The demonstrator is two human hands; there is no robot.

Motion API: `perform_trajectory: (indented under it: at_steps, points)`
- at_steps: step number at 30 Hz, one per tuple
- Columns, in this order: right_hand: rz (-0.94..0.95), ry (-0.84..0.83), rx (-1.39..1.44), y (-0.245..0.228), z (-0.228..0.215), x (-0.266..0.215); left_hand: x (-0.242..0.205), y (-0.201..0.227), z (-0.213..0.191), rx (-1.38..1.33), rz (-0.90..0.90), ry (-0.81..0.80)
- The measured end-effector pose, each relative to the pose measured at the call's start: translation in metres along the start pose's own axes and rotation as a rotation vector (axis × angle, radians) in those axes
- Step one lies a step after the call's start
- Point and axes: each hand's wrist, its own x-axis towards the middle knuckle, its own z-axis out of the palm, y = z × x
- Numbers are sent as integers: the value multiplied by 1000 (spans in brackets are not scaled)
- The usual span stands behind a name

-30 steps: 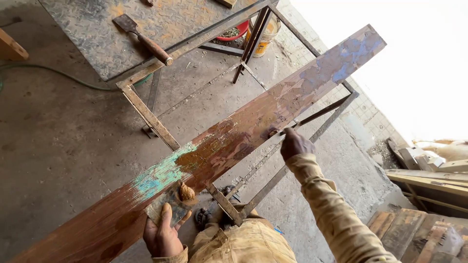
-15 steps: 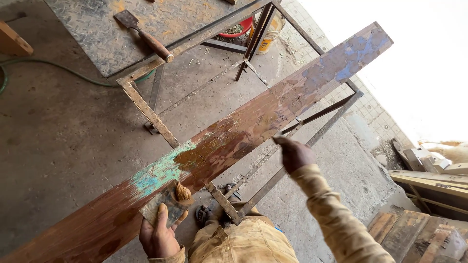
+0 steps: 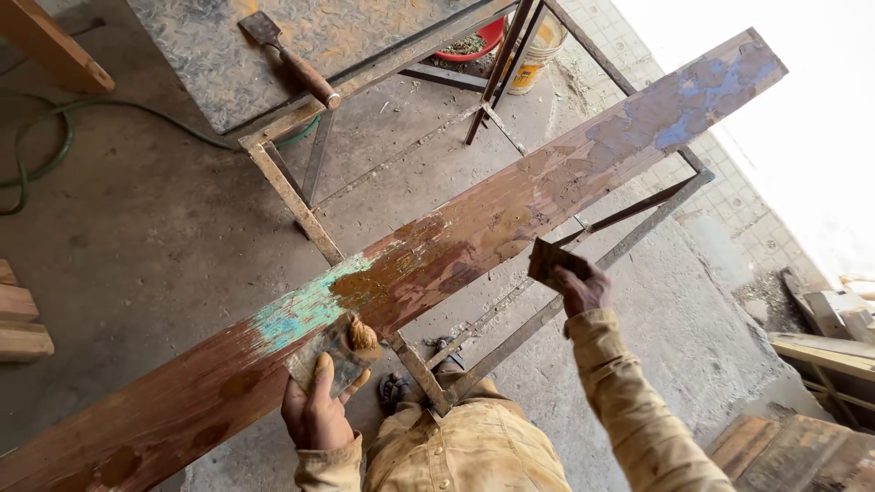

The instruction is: The person is applying wood filler to a long wooden plank to repair cracks and holes, then smoothing and sanding it.

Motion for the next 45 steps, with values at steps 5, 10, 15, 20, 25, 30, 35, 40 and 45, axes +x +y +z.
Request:
perform_trajectory:
  at_steps: [5,10,15,20,25,30,35,40,45]
  points:
    - [198,187,279,17,34,-19,-3,-17,-9,-26,-28,23]
    - [232,253,836,22,64,-30,-10,-8,5,42,-48,75]
    - [369,206,1113,31,64,-33,-5,-6,5,42,-46,31]
    - [194,-38,946,-1,37,-55,-7,1,6,31,-33,48]
    - [-217,-280,224,-52,45,-78,-7,2,7,36,-37,74]
    - [-1019,-294,-838,-58,84,-82,-7,-4,4,-48,-41,35]
    - [-1110,-329,-1012,-60,98,-92,-1,-13,-10,-77,4,36]
    - [-611,-584,-1206,-164,98,-90,2,-24,-30,-158,48,23]
    - [-613,-552,-1093,-119,112,-80,5,-28,-36,-165,37,51]
